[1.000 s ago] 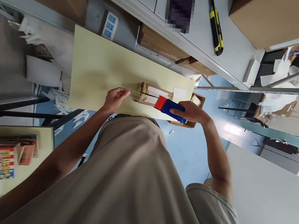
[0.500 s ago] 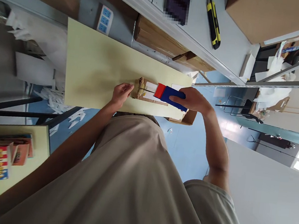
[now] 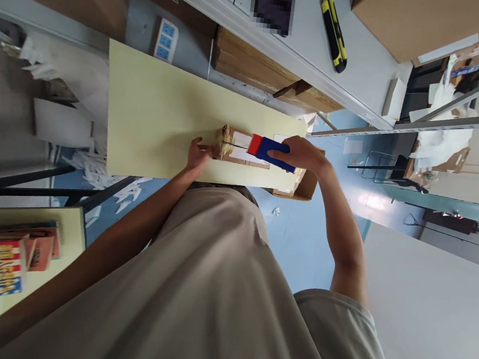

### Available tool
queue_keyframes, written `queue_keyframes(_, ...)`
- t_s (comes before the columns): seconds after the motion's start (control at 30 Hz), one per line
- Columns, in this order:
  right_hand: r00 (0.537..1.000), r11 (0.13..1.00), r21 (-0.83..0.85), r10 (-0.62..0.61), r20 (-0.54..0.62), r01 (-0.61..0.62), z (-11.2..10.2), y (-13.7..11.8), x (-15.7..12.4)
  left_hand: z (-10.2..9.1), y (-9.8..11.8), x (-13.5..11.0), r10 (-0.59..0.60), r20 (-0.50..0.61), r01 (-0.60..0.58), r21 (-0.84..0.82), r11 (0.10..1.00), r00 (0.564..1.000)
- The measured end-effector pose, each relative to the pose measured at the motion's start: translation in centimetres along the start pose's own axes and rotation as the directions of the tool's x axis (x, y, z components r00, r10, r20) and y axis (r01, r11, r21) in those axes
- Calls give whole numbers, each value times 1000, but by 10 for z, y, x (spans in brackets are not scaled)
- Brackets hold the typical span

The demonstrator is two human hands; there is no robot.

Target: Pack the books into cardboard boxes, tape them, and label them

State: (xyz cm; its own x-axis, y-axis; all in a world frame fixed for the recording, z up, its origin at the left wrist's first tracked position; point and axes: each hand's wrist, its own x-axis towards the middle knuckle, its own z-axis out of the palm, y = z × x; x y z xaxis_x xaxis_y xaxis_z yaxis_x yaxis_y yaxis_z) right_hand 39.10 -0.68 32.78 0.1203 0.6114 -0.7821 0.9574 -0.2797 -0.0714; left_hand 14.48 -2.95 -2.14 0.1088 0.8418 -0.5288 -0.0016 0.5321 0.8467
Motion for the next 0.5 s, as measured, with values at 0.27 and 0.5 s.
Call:
queue_keyframes(0.27,997,997,47,-63,39,61,6,19,8,5,48,-23,174,-15,-173,43,984,985)
queue_keyframes(0.5,989,990,1,-144,27,144,9,47,30,27,48,-25,191,-96,-182,96,979,977)
